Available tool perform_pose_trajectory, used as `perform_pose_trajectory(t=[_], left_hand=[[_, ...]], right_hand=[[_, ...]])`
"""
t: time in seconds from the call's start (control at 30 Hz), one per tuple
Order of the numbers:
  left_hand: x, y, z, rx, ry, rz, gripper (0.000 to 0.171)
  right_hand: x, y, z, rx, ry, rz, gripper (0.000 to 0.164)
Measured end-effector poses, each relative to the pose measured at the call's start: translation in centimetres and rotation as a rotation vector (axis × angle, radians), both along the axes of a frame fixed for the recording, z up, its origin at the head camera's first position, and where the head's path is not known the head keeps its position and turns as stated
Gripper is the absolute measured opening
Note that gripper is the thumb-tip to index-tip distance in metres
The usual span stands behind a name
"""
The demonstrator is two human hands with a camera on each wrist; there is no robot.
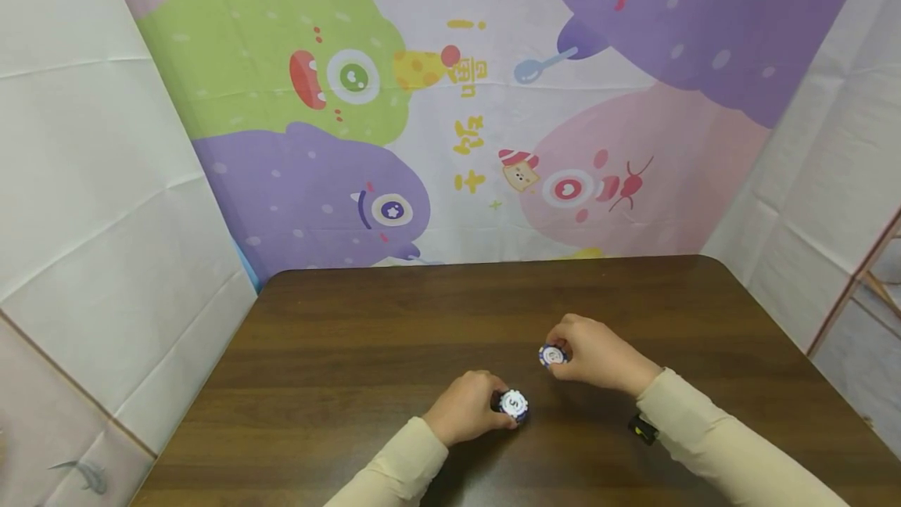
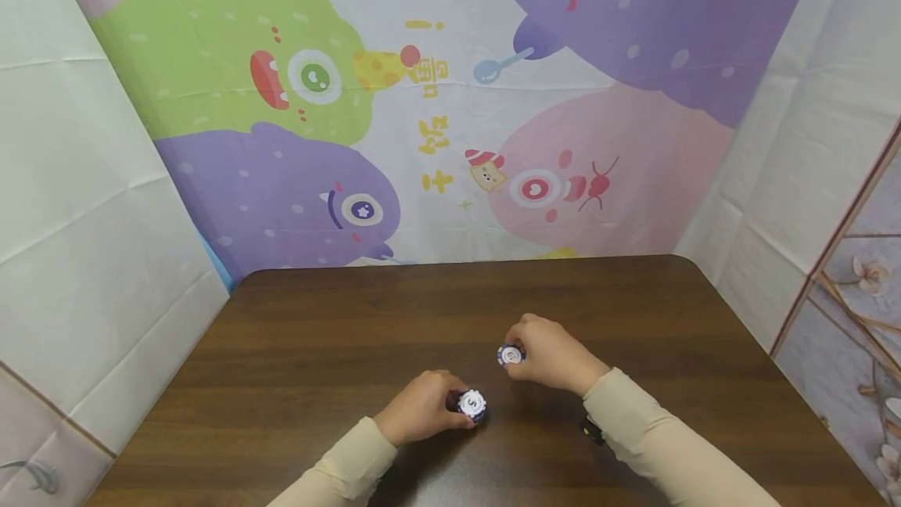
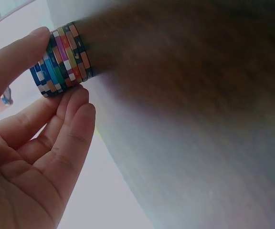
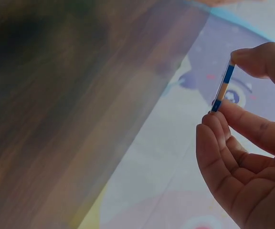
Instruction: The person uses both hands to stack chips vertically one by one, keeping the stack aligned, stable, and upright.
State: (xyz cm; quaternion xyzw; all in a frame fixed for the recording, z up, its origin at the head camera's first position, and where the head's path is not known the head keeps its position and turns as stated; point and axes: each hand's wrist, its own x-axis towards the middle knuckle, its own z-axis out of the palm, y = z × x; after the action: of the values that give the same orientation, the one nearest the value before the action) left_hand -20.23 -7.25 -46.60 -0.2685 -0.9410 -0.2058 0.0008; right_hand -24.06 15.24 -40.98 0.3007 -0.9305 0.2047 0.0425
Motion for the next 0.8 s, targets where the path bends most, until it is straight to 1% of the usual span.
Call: perform_pose_trajectory(t=[0.13,0.37,0.57,0.8], left_hand=[[0.0,0.0,0.0,0.008,-0.005,-0.006,0.040],[0.0,0.0,-0.1,0.032,-0.005,-0.014,0.037],[-0.1,0.0,-0.2,0.035,-0.021,-0.017,0.031],[-0.2,0.0,-0.2,0.072,-0.039,-0.027,0.027]], right_hand=[[0.5,-0.9,-0.1,-0.006,-0.011,0.039,0.024],[1.2,-2.3,-0.4,-0.002,-0.076,0.103,0.027],[1.6,-3.2,-0.8,0.002,-0.115,0.141,0.026],[1.9,-3.8,-1.4,0.011,-0.141,0.172,0.027]])
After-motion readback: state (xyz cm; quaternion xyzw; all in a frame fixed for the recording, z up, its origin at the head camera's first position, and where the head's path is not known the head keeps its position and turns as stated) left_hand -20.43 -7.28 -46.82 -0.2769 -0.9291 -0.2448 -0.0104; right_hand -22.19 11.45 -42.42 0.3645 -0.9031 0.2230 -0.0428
